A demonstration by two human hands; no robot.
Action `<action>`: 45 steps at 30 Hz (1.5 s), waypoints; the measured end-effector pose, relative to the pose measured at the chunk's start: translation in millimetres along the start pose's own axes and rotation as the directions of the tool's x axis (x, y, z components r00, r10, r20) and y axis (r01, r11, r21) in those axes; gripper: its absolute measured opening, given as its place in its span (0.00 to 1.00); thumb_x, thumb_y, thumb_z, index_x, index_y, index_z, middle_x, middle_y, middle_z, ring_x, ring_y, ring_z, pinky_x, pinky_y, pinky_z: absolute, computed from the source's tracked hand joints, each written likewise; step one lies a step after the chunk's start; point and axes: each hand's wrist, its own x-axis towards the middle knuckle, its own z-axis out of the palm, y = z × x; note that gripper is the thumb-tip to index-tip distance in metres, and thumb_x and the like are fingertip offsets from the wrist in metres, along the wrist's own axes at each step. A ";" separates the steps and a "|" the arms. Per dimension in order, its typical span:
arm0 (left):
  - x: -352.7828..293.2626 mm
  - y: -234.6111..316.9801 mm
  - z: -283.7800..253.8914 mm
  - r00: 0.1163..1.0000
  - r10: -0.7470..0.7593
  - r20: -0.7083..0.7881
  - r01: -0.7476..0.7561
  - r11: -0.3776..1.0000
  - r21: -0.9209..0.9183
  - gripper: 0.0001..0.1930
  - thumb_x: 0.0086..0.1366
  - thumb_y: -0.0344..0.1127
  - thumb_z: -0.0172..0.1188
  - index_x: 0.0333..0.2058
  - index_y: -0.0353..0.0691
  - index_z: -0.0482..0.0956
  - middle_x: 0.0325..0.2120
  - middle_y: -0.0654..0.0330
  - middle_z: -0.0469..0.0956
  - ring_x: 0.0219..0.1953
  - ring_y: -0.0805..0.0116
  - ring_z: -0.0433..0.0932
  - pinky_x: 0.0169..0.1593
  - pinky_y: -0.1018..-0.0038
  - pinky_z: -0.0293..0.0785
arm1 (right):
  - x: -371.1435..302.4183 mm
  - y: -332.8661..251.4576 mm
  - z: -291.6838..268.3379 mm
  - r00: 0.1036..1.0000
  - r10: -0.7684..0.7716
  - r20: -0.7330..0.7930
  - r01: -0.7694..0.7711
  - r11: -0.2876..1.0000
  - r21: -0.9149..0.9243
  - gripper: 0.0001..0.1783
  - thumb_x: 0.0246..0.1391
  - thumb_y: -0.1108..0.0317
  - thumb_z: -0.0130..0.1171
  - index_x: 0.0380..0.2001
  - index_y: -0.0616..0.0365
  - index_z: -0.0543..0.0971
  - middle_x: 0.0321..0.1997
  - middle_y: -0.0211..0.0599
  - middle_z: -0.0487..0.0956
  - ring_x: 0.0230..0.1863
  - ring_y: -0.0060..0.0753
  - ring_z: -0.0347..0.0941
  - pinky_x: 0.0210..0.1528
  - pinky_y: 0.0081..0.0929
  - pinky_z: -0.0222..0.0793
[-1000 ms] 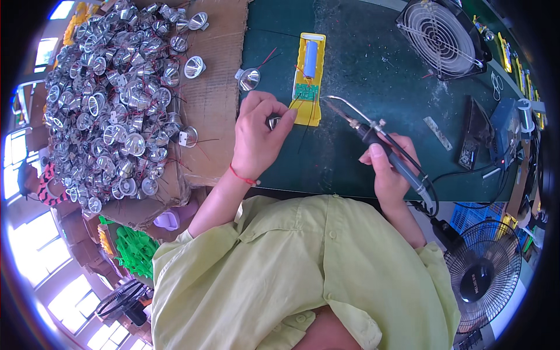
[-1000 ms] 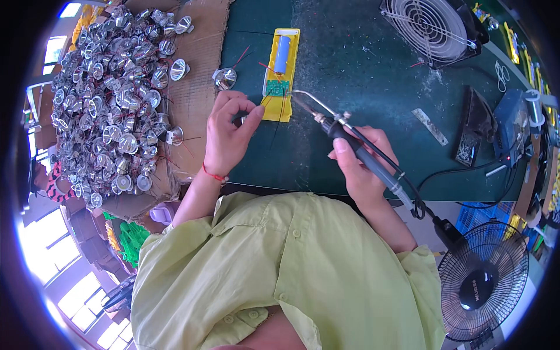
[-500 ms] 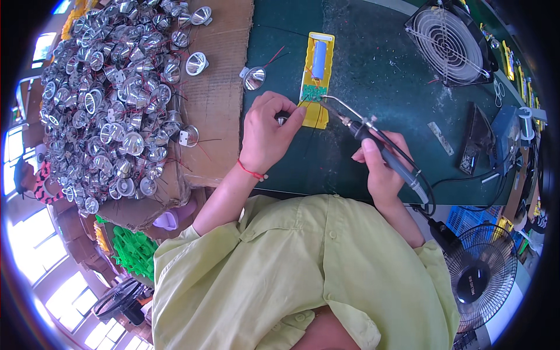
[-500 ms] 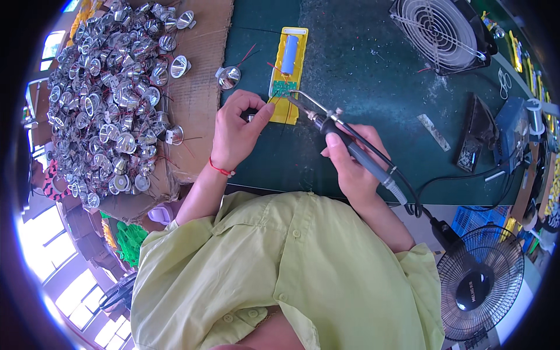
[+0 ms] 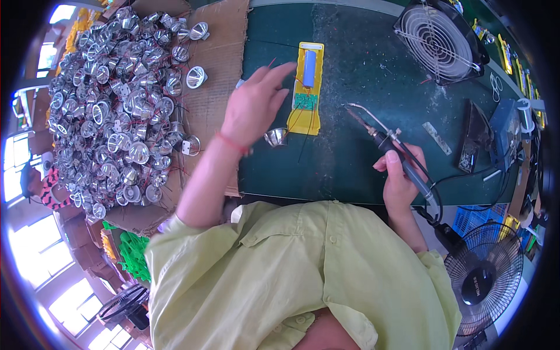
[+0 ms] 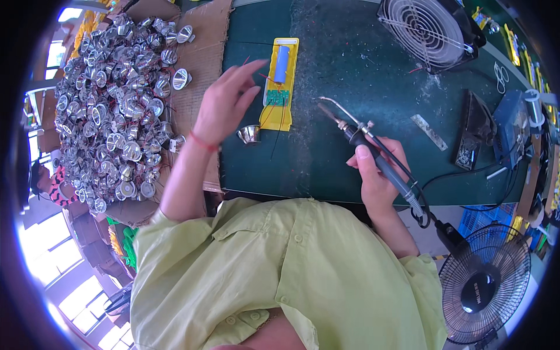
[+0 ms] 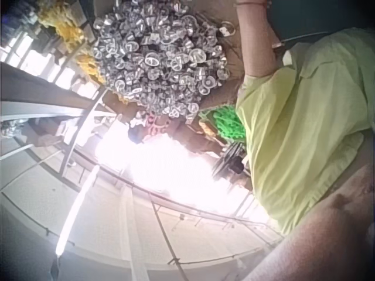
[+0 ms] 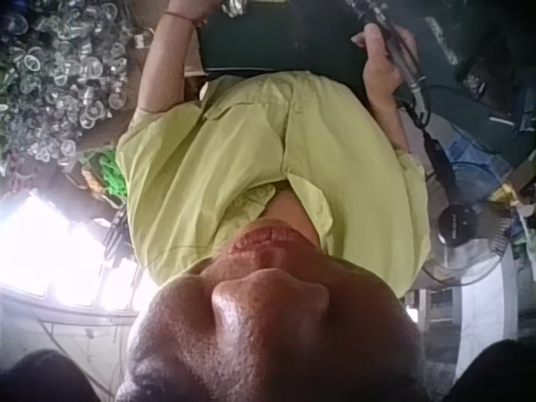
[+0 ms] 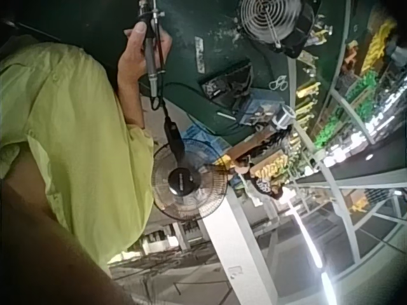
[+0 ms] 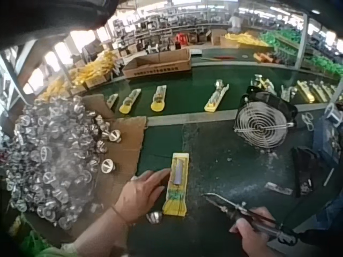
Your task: The person solders wires onto circuit boards on flashlight bodies using a soldering iron, attaches reflectors, and places the assembled units onto the conveyor line.
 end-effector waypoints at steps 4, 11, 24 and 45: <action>29.5 17.4 4.3 0.830 0.210 0.517 -0.515 0.645 0.564 0.23 0.50 0.30 0.60 0.47 0.58 0.73 0.27 0.60 0.72 0.28 0.58 0.76 0.32 0.66 0.74 | -0.2 -4.1 -9.1 0.999 -0.004 -0.044 0.004 1.000 -0.011 0.10 0.50 0.75 0.56 0.35 0.68 0.69 0.25 0.41 0.75 0.21 0.24 0.73 0.25 0.18 0.71; -10.1 51.1 18.9 0.920 0.181 0.349 -0.321 0.858 0.400 0.21 0.47 0.33 0.66 0.43 0.44 0.76 0.27 0.62 0.74 0.28 0.64 0.76 0.31 0.71 0.72 | 3.9 -20.6 -37.5 0.965 -0.168 -0.200 0.164 0.986 -0.037 0.12 0.50 0.72 0.55 0.36 0.67 0.68 0.20 0.41 0.74 0.20 0.25 0.72 0.24 0.18 0.69; -19.0 40.2 33.6 0.980 0.115 0.160 -0.113 0.993 -0.018 0.06 0.48 0.26 0.65 0.28 0.39 0.82 0.28 0.60 0.72 0.25 0.71 0.73 0.30 0.79 0.69 | -10.8 -9.5 -13.7 0.991 -0.056 0.123 0.061 0.997 -0.039 0.11 0.49 0.75 0.58 0.36 0.66 0.70 0.29 0.40 0.73 0.25 0.23 0.74 0.26 0.17 0.70; 0.0 49.4 30.4 0.951 -0.034 0.306 -0.014 0.988 0.154 0.04 0.42 0.27 0.63 0.20 0.34 0.79 0.24 0.57 0.73 0.25 0.64 0.75 0.32 0.75 0.72 | -16.6 3.2 -4.1 0.996 -0.035 0.083 0.037 0.999 -0.032 0.10 0.48 0.75 0.59 0.33 0.68 0.71 0.29 0.41 0.74 0.24 0.24 0.74 0.25 0.18 0.72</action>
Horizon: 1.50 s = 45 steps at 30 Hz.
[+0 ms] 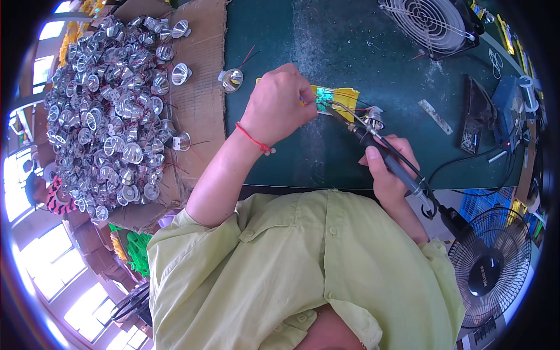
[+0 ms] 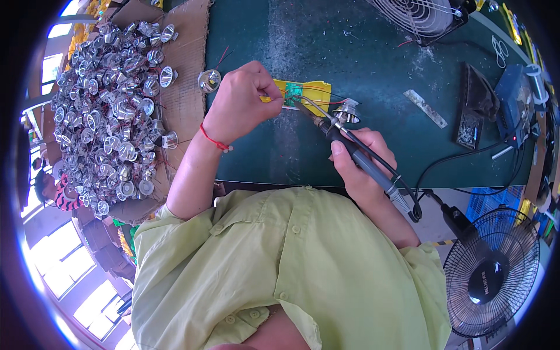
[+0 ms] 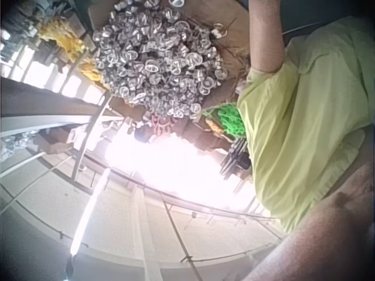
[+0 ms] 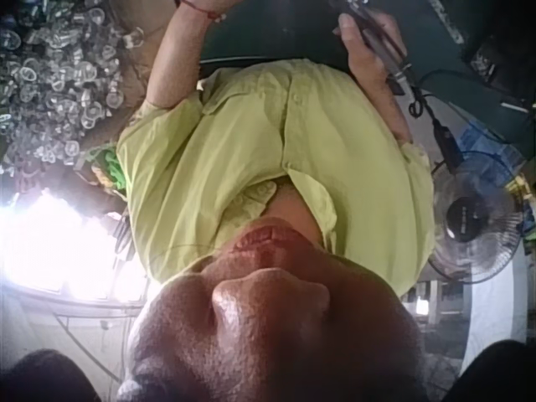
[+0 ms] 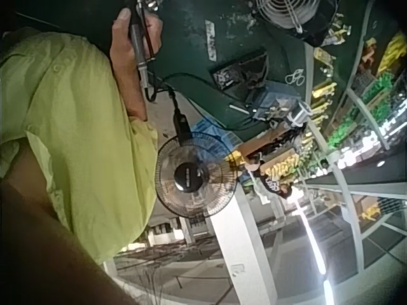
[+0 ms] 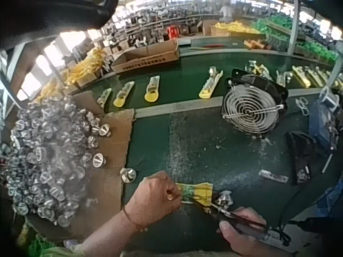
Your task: The person solders wires onto circuit boards on flashlight bodies using a soldering iron, attaches reflectors, and places the assembled units onto the conveyor line.
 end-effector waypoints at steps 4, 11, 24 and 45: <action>2.5 0.9 -1.0 1.000 -0.007 0.025 0.007 1.000 0.003 0.05 0.42 0.27 0.63 0.20 0.34 0.79 0.24 0.56 0.73 0.25 0.64 0.75 0.32 0.75 0.72 | -1.7 -1.6 -8.6 0.995 0.011 -0.098 -0.007 0.999 0.043 0.10 0.48 0.75 0.58 0.34 0.67 0.70 0.29 0.41 0.74 0.24 0.25 0.74 0.26 0.18 0.72; 3.2 1.8 -2.2 1.000 -0.013 0.029 0.013 1.000 0.007 0.04 0.42 0.27 0.63 0.19 0.34 0.78 0.23 0.56 0.73 0.25 0.63 0.75 0.31 0.74 0.72 | -0.4 1.1 -13.3 0.994 0.002 -0.109 0.006 0.997 0.075 0.11 0.49 0.75 0.57 0.35 0.67 0.70 0.30 0.41 0.73 0.23 0.25 0.74 0.26 0.19 0.72; 2.9 -25.1 -37.1 0.942 0.312 0.123 -0.331 0.921 0.203 0.21 0.41 0.31 0.65 0.40 0.41 0.77 0.34 0.57 0.74 0.34 0.61 0.75 0.40 0.72 0.71 | 25.2 -0.3 -37.1 0.966 -0.107 -0.235 0.111 0.994 0.004 0.10 0.51 0.76 0.54 0.36 0.67 0.68 0.22 0.40 0.75 0.20 0.26 0.73 0.24 0.17 0.70; 284.0 -131.4 -106.3 0.862 -0.416 -0.290 0.432 0.902 -0.010 0.16 0.53 0.44 0.61 0.31 0.35 0.79 0.21 0.60 0.78 0.22 0.73 0.76 0.29 0.77 0.73 | 38.3 18.5 -28.9 0.999 -0.014 -0.037 0.007 0.986 -0.167 0.12 0.49 0.77 0.55 0.37 0.64 0.67 0.27 0.41 0.74 0.23 0.24 0.71 0.24 0.19 0.66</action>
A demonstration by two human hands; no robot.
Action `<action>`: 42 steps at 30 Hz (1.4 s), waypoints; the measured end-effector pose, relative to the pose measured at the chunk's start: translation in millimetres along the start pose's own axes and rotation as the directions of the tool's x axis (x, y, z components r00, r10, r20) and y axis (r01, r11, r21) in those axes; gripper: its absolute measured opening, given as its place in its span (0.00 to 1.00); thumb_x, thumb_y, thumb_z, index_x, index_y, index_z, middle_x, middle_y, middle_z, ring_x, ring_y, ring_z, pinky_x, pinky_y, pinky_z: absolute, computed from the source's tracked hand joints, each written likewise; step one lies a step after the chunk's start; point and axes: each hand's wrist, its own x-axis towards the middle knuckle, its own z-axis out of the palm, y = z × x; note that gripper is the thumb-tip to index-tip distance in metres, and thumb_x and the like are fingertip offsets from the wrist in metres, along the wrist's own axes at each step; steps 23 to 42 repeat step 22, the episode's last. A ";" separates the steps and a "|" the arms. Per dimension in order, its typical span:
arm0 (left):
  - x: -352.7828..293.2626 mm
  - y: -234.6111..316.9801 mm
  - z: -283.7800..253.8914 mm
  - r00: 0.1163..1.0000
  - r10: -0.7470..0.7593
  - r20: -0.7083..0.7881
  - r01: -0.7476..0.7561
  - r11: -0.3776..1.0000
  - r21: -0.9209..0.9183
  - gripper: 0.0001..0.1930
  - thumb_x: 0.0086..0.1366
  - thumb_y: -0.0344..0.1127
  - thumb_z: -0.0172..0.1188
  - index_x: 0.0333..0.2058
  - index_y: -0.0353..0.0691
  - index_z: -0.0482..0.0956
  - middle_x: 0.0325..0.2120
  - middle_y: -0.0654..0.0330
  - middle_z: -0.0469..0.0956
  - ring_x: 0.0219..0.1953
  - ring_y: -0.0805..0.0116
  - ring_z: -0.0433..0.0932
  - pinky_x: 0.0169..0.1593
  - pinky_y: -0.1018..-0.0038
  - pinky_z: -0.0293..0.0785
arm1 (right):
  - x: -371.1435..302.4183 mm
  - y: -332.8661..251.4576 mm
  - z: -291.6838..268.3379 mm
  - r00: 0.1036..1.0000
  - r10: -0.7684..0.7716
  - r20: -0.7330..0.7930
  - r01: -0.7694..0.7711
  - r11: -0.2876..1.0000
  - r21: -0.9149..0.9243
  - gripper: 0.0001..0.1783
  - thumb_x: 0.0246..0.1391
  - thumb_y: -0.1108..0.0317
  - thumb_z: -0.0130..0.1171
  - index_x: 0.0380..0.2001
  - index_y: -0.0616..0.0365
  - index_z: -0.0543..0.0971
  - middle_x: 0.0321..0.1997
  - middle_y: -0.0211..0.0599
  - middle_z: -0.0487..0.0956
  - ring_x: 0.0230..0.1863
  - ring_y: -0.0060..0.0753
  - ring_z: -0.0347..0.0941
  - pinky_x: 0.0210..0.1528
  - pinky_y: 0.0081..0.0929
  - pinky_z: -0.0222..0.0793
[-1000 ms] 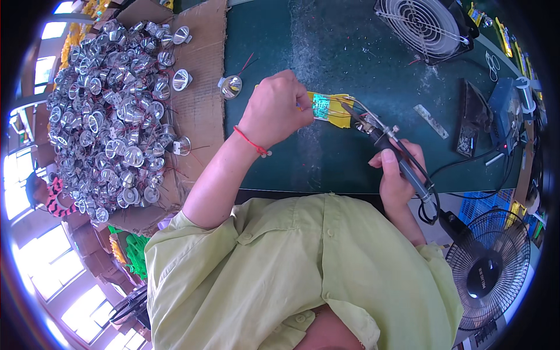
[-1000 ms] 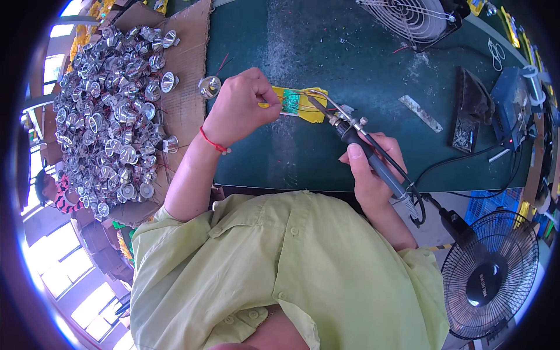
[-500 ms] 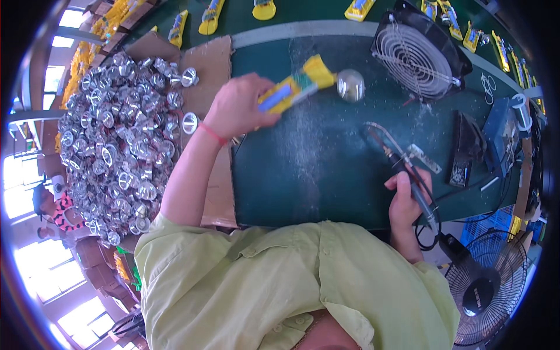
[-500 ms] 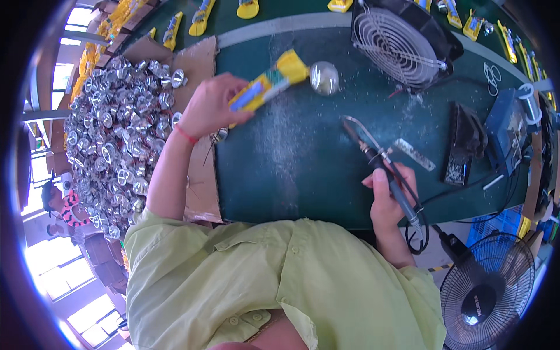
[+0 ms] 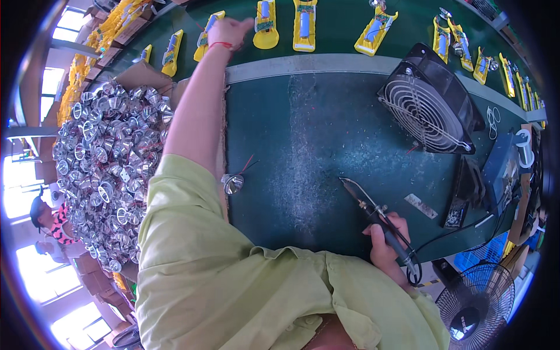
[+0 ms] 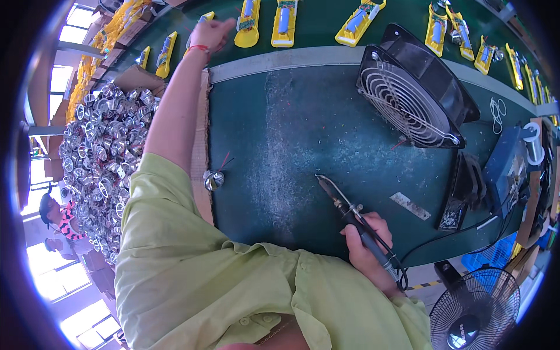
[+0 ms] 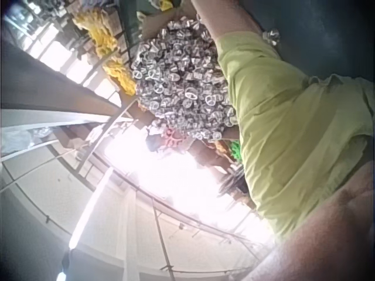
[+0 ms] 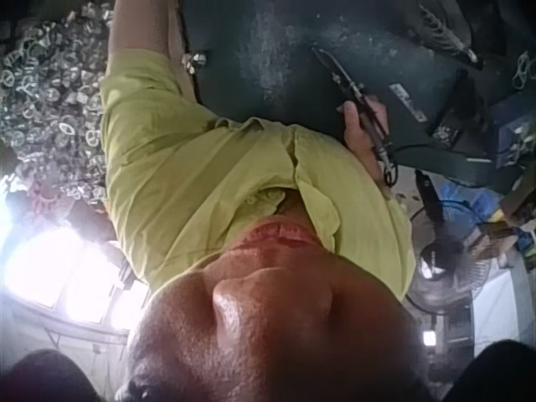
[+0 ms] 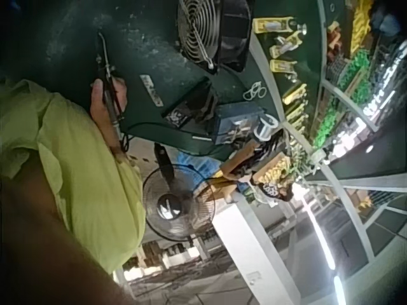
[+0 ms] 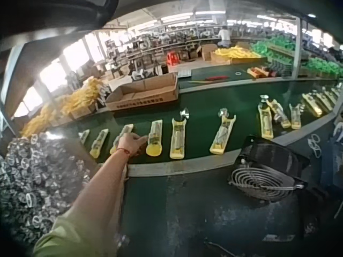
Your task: The person solders wires onto circuit boards on flashlight bodies using a soldering iron, attaches reflectors, and places the assembled units onto the conveyor line.
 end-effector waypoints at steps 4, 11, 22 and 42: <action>-18.9 -18.3 6.4 0.967 0.081 0.243 -0.022 0.972 -0.235 0.15 0.53 0.42 0.61 0.30 0.34 0.79 0.19 0.62 0.77 0.19 0.80 0.74 0.25 0.83 0.71 | 1.5 1.8 0.8 0.998 -0.052 0.040 0.051 0.999 0.013 0.11 0.48 0.77 0.55 0.36 0.64 0.68 0.25 0.39 0.74 0.23 0.24 0.70 0.25 0.20 0.66; -188.6 -4.8 -29.9 0.951 0.280 0.134 -0.277 0.960 -0.042 0.07 0.50 0.32 0.57 0.23 0.34 0.79 0.16 0.56 0.78 0.18 0.70 0.78 0.27 0.76 0.75 | -1.9 4.5 8.2 0.995 0.021 -0.094 -0.008 0.991 0.135 0.10 0.48 0.77 0.55 0.34 0.66 0.68 0.25 0.41 0.73 0.21 0.25 0.72 0.25 0.18 0.67; -310.2 -52.6 -44.2 0.942 0.287 -0.176 -0.275 0.957 0.091 0.12 0.49 0.40 0.67 0.27 0.38 0.81 0.24 0.56 0.79 0.24 0.71 0.77 0.27 0.78 0.71 | -2.1 0.5 11.5 0.988 -0.003 -0.155 0.023 0.992 0.127 0.11 0.50 0.73 0.56 0.36 0.67 0.69 0.22 0.39 0.74 0.19 0.24 0.72 0.24 0.16 0.68; -310.2 -52.6 -44.2 0.942 0.287 -0.176 -0.275 0.957 0.091 0.12 0.49 0.40 0.67 0.27 0.38 0.81 0.24 0.56 0.79 0.24 0.71 0.77 0.27 0.78 0.71 | -2.1 0.5 11.5 0.988 -0.003 -0.155 0.023 0.992 0.127 0.11 0.50 0.73 0.56 0.36 0.67 0.69 0.22 0.39 0.74 0.19 0.24 0.72 0.24 0.16 0.68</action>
